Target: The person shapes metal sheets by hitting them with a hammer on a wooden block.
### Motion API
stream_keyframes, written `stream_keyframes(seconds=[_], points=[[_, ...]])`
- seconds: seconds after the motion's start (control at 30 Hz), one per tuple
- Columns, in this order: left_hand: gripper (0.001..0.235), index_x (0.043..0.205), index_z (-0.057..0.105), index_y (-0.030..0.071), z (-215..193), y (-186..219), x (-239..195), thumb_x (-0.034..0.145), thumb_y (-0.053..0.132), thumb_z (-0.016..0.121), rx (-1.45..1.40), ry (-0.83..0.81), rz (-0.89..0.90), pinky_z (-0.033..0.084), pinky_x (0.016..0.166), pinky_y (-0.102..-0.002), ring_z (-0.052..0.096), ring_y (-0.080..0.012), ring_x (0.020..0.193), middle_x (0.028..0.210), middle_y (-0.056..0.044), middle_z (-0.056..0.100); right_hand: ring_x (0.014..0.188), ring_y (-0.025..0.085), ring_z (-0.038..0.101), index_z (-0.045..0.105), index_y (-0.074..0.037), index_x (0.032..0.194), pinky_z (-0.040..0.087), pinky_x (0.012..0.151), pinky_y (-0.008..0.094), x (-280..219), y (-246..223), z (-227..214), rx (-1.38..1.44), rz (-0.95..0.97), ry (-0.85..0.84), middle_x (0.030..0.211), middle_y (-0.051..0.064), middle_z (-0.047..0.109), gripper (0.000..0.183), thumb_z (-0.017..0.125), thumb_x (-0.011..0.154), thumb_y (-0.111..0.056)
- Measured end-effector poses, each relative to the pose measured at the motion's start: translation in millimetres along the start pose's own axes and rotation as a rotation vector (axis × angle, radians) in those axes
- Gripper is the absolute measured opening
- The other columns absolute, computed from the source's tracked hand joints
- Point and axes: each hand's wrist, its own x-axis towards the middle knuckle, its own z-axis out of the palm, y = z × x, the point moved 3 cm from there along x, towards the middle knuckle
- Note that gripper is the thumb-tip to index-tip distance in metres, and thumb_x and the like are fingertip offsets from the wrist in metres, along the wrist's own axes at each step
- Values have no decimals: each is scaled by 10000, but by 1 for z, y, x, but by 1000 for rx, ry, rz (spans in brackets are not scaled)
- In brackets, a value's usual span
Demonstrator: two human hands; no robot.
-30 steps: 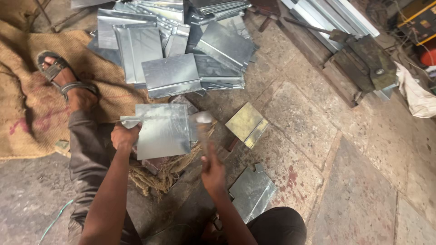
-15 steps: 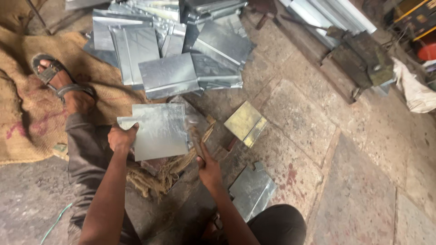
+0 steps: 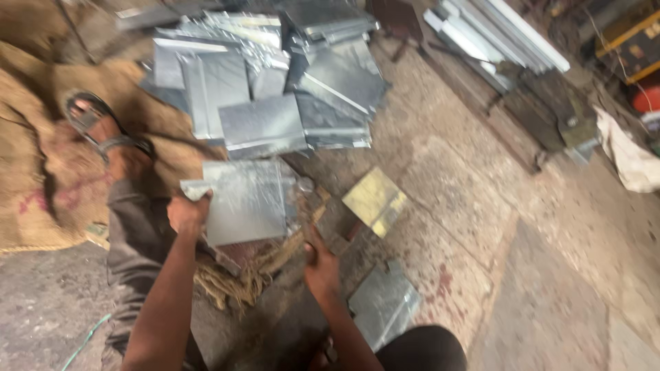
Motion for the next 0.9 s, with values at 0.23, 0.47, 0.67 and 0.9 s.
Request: stream_keyframes(seconds=[0.23, 0.47, 0.67, 0.9], points=[[687, 1236, 687, 78, 2, -4, -1, 754, 526, 883, 17, -40, -51, 566, 896, -500, 701, -391, 1076, 1162, -200, 725, 514, 158, 615, 460, -220, 1542, 533, 498, 352, -18, -9, -20, 146, -127, 173, 1291, 198, 703, 473, 507, 1078, -296], [636, 1210, 720, 92, 2, -1, 12, 747, 493, 890, -63, 30, 41, 559, 903, -496, 701, -401, 1074, 1144, -224, 733, 801, 226, 720, 497, -173, 1577, 585, 605, 383, -2, 0, -8, 182, -316, 264, 1141, 255, 731, 503, 508, 1136, -415], [672, 1202, 707, 51, 4, -9, 7, 756, 521, 888, -9, -35, -66, 564, 894, -500, 711, -405, 1060, 1149, -238, 729, 601, 328, 723, 413, -297, 1551, 594, 546, 442, -17, -1, -10, 77, 144, -8, 1041, 180, 734, 546, 402, 1025, -442], [730, 1228, 691, 70, 15, -19, 15, 715, 539, 915, -21, 22, -28, 544, 903, -492, 677, -410, 1084, 1160, -242, 706, 818, 385, 703, 486, -192, 1547, 610, 605, 451, -22, -3, -3, 106, -359, 287, 1195, 303, 732, 485, 425, 1147, -458]])
